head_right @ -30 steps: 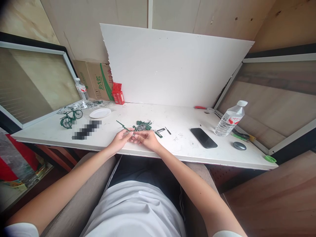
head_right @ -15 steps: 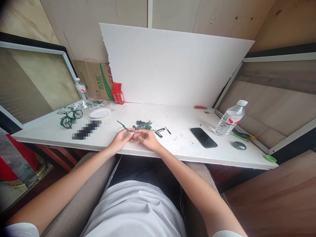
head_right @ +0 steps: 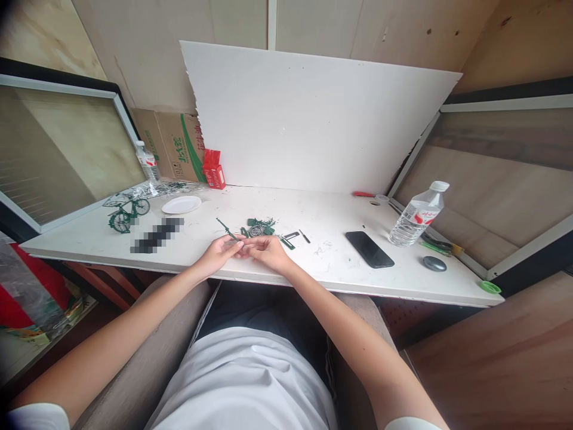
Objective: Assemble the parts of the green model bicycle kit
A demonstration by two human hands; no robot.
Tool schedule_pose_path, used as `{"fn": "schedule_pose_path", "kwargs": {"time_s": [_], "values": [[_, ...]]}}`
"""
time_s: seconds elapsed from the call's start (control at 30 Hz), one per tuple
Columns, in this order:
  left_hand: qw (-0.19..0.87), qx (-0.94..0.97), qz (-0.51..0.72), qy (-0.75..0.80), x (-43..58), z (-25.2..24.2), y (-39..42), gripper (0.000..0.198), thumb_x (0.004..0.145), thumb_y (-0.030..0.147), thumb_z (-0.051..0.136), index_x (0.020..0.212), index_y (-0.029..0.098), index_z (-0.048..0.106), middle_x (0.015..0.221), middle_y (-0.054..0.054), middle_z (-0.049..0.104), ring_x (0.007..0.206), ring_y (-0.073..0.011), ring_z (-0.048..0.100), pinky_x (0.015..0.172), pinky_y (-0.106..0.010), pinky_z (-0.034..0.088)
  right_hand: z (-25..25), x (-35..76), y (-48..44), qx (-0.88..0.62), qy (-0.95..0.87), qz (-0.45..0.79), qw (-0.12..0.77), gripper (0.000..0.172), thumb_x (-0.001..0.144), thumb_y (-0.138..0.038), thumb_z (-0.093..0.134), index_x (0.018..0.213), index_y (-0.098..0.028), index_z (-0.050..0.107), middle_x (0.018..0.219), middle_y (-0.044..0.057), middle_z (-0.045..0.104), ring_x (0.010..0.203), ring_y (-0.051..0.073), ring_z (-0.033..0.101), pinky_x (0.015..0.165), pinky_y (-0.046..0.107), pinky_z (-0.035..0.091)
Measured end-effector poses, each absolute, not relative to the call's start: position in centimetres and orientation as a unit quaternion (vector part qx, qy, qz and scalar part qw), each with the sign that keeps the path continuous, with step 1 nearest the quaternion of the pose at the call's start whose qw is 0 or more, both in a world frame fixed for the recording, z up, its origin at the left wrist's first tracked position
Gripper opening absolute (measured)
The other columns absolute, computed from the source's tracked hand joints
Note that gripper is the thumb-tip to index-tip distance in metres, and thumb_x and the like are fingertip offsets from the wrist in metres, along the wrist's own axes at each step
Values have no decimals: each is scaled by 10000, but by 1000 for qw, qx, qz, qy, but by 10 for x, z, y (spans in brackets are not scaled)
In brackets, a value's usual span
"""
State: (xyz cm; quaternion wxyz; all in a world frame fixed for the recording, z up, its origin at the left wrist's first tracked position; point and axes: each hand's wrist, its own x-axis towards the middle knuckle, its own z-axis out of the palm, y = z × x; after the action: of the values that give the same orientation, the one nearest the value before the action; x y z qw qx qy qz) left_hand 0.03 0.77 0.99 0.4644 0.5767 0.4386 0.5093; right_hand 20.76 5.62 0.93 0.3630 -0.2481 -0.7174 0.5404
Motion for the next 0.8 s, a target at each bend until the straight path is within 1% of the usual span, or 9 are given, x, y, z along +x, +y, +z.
{"fn": "schedule_pose_path", "kwargs": {"time_s": [0.13, 0.27, 0.53, 0.8], "values": [[464, 582, 502, 441, 0, 15, 5, 539, 846, 562, 825, 1190, 162, 711, 1072, -115, 793, 897, -258, 757, 898, -427, 605, 10, 207, 55, -242, -716, 546, 362, 323, 900, -385, 751, 1160, -210, 826, 977, 66, 843, 940, 235, 805, 713, 287, 596], [469, 588, 498, 432, -2, 14, 6, 529, 841, 551, 835, 1178, 162, 715, 1013, -98, 791, 881, -249, 758, 898, -422, 611, 10, 207, 55, -237, -715, 548, 364, 283, 890, -366, 753, 1105, -201, 832, 980, 70, 842, 937, 229, 803, 763, 300, 604], [472, 599, 490, 423, -3, 13, 8, 533, 846, 559, 828, 1171, 155, 704, 1022, -89, 798, 904, -236, 778, 892, -398, 638, 10, 206, 55, -231, -709, 556, 367, 287, 854, -354, 767, 1078, -185, 828, 967, 77, 843, 932, 236, 809, 809, 314, 617], [473, 601, 483, 426, -5, 11, 9, 570, 837, 566, 834, 1200, 146, 702, 1060, -102, 792, 878, -222, 774, 882, -397, 639, 10, 206, 56, -216, -710, 562, 366, 204, 842, -259, 747, 1018, -186, 820, 929, 55, 837, 896, 212, 804, 839, 310, 611]]}}
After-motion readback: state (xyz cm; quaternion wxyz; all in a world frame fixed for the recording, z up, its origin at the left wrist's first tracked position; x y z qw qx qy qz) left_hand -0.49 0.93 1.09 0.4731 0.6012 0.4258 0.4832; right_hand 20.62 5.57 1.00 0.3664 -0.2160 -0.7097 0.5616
